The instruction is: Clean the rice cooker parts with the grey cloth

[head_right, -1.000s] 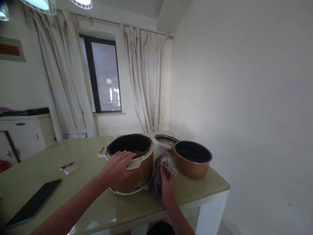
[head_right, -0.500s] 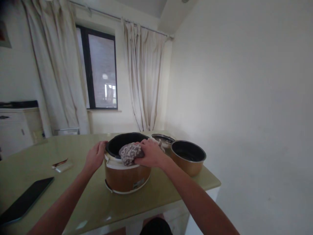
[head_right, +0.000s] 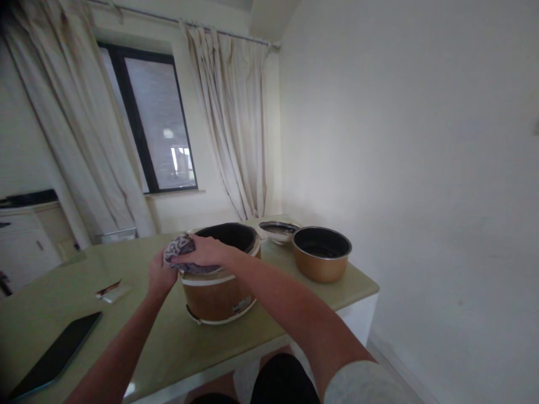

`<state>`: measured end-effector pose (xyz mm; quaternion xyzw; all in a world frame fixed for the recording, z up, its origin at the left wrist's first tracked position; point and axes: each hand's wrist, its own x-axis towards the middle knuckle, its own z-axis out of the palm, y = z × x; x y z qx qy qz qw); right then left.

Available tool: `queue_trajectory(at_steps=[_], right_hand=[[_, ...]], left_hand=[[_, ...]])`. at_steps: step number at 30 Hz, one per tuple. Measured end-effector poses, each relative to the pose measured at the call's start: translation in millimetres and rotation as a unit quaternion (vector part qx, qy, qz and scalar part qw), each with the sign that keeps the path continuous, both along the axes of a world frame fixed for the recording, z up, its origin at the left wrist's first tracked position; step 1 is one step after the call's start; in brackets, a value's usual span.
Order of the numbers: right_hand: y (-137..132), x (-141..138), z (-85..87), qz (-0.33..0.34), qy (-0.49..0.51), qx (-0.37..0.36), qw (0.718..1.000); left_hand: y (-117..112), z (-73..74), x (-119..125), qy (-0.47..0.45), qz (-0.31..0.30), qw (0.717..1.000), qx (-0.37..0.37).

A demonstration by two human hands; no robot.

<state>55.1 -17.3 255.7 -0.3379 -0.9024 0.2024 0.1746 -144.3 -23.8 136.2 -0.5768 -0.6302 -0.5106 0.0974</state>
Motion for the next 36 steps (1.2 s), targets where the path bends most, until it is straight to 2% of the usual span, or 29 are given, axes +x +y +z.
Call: queue_trajectory(at_steps=[4, 7, 9, 11, 14, 16, 18, 21, 23, 27, 30, 33, 36], right_hand=[[0, 43, 5.2, 0.106, -0.033, 0.054, 0.992], [9, 81, 14.7, 0.176, -0.043, 0.049, 0.982], [23, 101, 21.0, 0.169, -0.061, 0.027, 0.983], [39, 115, 24.6, 0.130, -0.105, 0.034, 0.985], [62, 121, 23.1, 0.053, -0.185, 0.148, 0.970], [74, 115, 18.9, 0.002, -0.227, 0.229, 0.947], [84, 105, 14.6, -0.055, -0.248, 0.274, 0.927], [98, 79, 11.2, -0.128, -0.245, 0.294, 0.915], [107, 56, 11.5, -0.137, -0.249, 0.290, 0.914], [110, 1, 16.6, -0.090, -0.276, 0.291, 0.912], [98, -32, 20.8, -0.010, -0.308, 0.329, 0.893], [85, -42, 23.2, 0.080, -0.314, 0.373, 0.870], [82, -32, 23.5, 0.142, -0.290, 0.408, 0.854]], left_hand=[[-4, 6.1, 7, -0.008, 0.008, 1.000, -0.002], [-5, 8.4, 12, -0.036, 0.012, 0.999, 0.006], [-4, 9.0, 14, -0.057, 0.011, 0.998, 0.010], [-5, 9.3, 16, -0.074, 0.007, 0.997, 0.011], [-6, 9.2, 17, -0.082, -0.001, 0.997, 0.009], [-7, 9.2, 18, -0.079, 0.003, 0.997, 0.005], [-9, 9.7, 20, -0.072, 0.011, 0.997, -0.001], [-11, 11.3, 26, -0.051, 0.018, 0.999, -0.005], [-12, 12.1, 31, -0.029, 0.020, 0.999, 0.002], [-10, 10.4, 36, -0.008, 0.040, 0.999, 0.019], [-9, 7.4, 37, -0.006, 0.053, 0.998, 0.042], [-8, 5.8, 38, 0.005, 0.057, 0.997, 0.061], [-8, 6.4, 40, -0.002, 0.061, 0.997, 0.057]])
